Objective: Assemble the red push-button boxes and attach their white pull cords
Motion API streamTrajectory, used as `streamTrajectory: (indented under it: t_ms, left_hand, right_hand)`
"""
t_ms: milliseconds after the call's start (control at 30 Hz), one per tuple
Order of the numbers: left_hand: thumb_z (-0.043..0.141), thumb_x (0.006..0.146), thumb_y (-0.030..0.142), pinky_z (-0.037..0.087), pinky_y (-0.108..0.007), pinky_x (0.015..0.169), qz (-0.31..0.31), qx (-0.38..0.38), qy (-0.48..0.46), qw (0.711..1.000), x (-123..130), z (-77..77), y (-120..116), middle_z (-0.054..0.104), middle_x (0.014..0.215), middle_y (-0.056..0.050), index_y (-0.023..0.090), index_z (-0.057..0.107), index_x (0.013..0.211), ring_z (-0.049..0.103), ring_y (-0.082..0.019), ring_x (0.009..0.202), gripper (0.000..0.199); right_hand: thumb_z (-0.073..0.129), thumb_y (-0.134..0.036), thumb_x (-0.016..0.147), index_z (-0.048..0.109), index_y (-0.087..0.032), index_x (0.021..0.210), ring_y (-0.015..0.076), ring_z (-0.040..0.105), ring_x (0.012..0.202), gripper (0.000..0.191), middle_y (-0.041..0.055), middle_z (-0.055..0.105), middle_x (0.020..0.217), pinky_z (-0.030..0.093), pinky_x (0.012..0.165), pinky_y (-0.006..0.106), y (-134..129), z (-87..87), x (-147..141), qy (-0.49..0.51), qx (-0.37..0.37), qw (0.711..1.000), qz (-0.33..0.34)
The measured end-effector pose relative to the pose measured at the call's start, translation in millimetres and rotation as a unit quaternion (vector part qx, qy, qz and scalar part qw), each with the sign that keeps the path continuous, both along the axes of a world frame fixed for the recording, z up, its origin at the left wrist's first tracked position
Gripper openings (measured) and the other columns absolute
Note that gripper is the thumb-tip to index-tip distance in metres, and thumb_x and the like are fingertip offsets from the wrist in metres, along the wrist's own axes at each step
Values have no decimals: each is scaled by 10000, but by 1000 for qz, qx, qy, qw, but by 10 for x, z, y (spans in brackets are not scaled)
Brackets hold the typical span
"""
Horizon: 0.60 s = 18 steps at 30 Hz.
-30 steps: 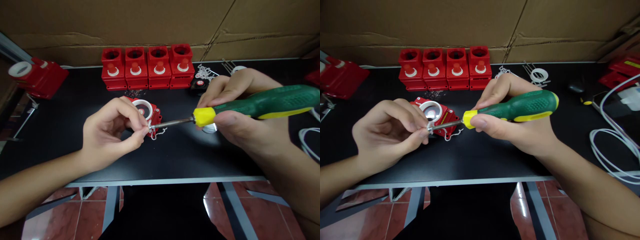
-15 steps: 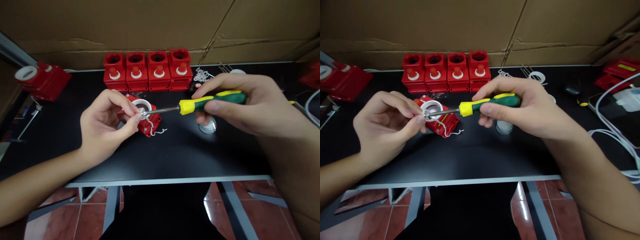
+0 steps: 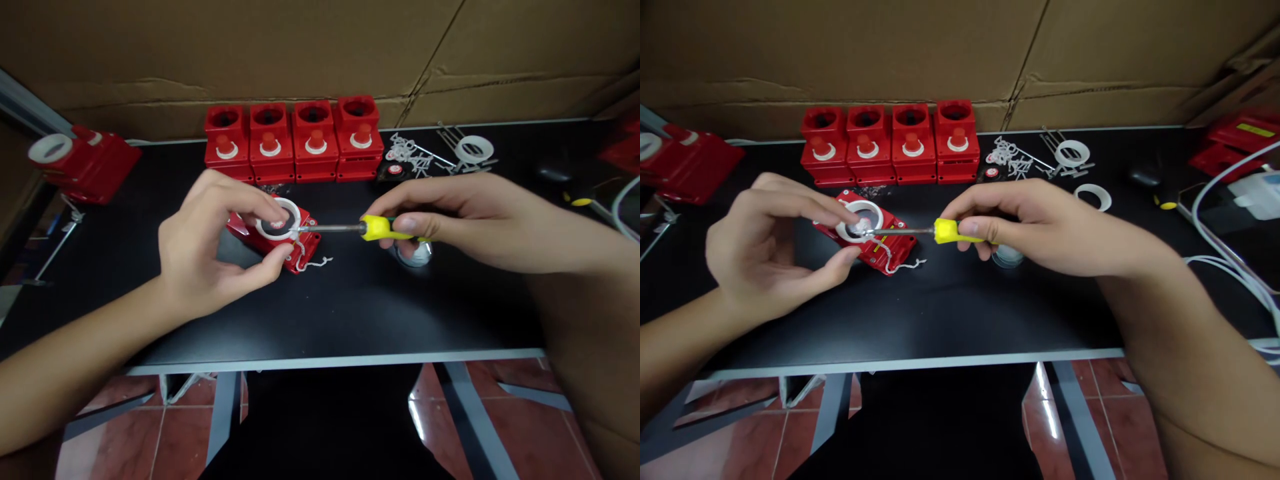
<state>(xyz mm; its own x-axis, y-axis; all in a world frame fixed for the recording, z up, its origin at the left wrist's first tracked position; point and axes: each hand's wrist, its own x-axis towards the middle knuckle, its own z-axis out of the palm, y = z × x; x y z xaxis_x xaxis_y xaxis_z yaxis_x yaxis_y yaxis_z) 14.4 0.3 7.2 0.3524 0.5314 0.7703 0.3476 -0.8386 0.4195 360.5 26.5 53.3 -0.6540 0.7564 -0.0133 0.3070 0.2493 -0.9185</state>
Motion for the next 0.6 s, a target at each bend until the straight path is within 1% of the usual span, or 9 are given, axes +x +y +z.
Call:
streamTrajectory:
  t_ms: [33, 100, 167, 233, 300, 367, 467, 500, 600]
  left_hand:
    - [1031, 874, 311, 569, -490, 834, -7, 12, 21, 1000, -47, 6, 71, 871, 1156, -60, 265, 786, 1326, 760, -301, 980, 516]
    - [1038, 845, 414, 563, -545, 984, -51, 57, 84, 994, -137, 12, 209, 873, 1224, -84, 252, 767, 1409, 778, -333, 1035, 647]
    - [1087, 767, 449, 542, -585, 1155, -83, 30, 160, 983, -205, 11, 305, 840, 1416, -139, 232, 724, 1504, 776, -391, 1230, 850]
    - [1118, 701, 542, 532, -606, 1210, -74, -33, 216, 973, -246, 5, 344, 788, 1529, -167, 233, 702, 1552, 722, -451, 1375, 996]
    - [1112, 678, 650, 555, -594, 1180, -50, -98, 251, 962, -274, -4, 350, 774, 1533, -169, 246, 702, 1564, 711, -468, 1372, 1056]
    - [1097, 689, 705, 586, -537, 1104, -29, -140, 254, 957, -306, -18, 371, 789, 1446, -152, 248, 721, 1532, 739, -429, 1264, 1030]
    - [1134, 659, 668, 587, -411, 932, -31, -132, 212, 968, -388, -69, 481, 792, 1239, -94, 228, 777, 1351, 723, -322, 1049, 894]
    - [1157, 620, 653, 564, -373, 848, -53, -116, 195, 972, -420, -96, 531, 784, 1150, -63, 229, 784, 1267, 691, -278, 941, 859]
    - [1201, 525, 641, 489, -334, 768, -50, -101, 136, 984, -506, -192, 656, 764, 1104, -22, 236, 759, 1247, 613, -217, 836, 938]
  right_hand:
    - [801, -596, 1106, 919, -294, 1200, 165, 735, 746, 338, 42, 843, 904, 581, 659, 314, 31, 31, 60, -10, 11, 1000, -5]
    - [801, -637, 1099, 930, -297, 1230, 157, 734, 788, 386, 48, 856, 964, 573, 669, 308, 87, 116, 202, -45, 36, 998, -6]
    - [823, -751, 1034, 944, -300, 1198, 148, 726, 803, 495, 36, 849, 969, 564, 668, 308, 127, 211, 347, -83, 69, 994, -17]
    - [778, -889, 968, 946, -294, 1173, 165, 755, 890, 651, 27, 845, 994, 591, 750, 348, 146, 291, 466, -137, 76, 986, -52]
    - [748, -967, 902, 942, -285, 1190, 185, 770, 946, 766, 22, 844, 1011, 596, 803, 400, 148, 340, 534, -164, 70, 980, -88]
    - [735, -993, 881, 937, -280, 1208, 193, 769, 962, 810, 22, 843, 1021, 592, 822, 422, 144, 353, 548, -172, 63, 978, -96]
    - [729, -980, 916, 943, -294, 1168, 168, 749, 891, 762, 24, 843, 995, 568, 751, 379, 141, 321, 510, -168, 74, 981, -67]
    - [723, -973, 930, 944, -298, 1161, 162, 741, 861, 747, 29, 850, 998, 552, 716, 365, 144, 303, 495, -168, 81, 980, -63]
    - [709, -957, 960, 939, -290, 1163, 152, 711, 783, 734, 39, 856, 981, 507, 648, 348, 156, 248, 473, -173, 106, 976, -80]
